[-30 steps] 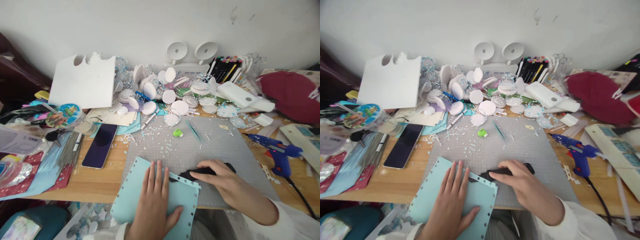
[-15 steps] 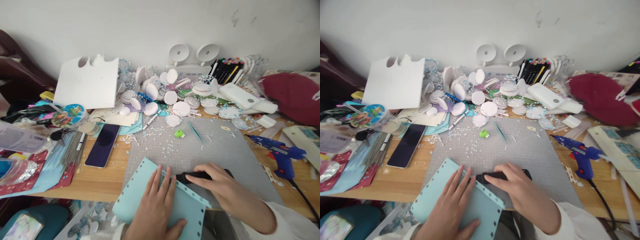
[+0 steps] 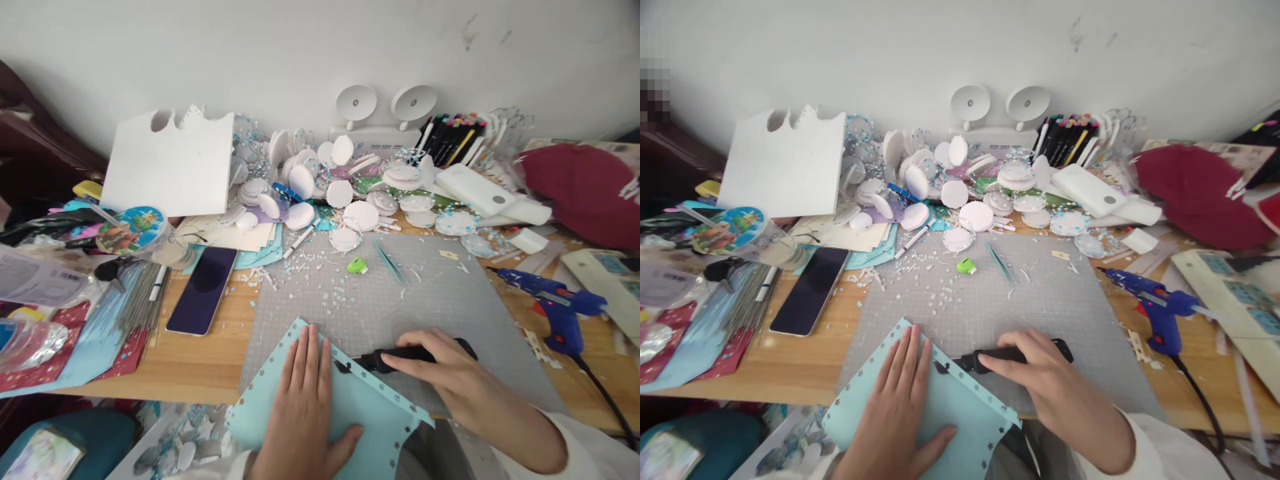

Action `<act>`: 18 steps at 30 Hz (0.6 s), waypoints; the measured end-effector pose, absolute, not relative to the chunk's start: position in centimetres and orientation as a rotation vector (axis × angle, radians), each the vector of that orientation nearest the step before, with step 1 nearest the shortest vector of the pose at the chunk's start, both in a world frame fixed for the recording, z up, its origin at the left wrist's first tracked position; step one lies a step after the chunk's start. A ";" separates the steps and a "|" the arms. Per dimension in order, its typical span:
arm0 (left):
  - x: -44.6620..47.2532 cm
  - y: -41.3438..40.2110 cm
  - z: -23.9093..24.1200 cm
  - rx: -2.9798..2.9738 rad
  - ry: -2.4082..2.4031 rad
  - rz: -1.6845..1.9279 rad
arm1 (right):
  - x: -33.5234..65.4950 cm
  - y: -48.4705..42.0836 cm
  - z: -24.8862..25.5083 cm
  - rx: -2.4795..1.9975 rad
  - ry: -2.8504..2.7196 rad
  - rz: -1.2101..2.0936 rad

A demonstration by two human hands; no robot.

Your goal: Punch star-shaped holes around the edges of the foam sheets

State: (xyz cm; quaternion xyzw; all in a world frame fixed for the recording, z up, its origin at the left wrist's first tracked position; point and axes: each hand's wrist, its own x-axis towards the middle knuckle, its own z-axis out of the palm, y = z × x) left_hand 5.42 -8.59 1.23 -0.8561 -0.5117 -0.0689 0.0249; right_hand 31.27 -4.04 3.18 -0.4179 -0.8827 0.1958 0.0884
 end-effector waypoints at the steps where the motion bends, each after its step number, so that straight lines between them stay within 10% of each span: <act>1: 5.4 -8.6 1.3 -2.646 -1.582 -0.213 | 31.2 -4.0 3.2 -1.240 -2.631 0.582; 18: 5.6 -8.6 1.1 -2.634 -1.596 -0.217 | 28.0 -4.5 3.0 -1.268 -2.649 0.455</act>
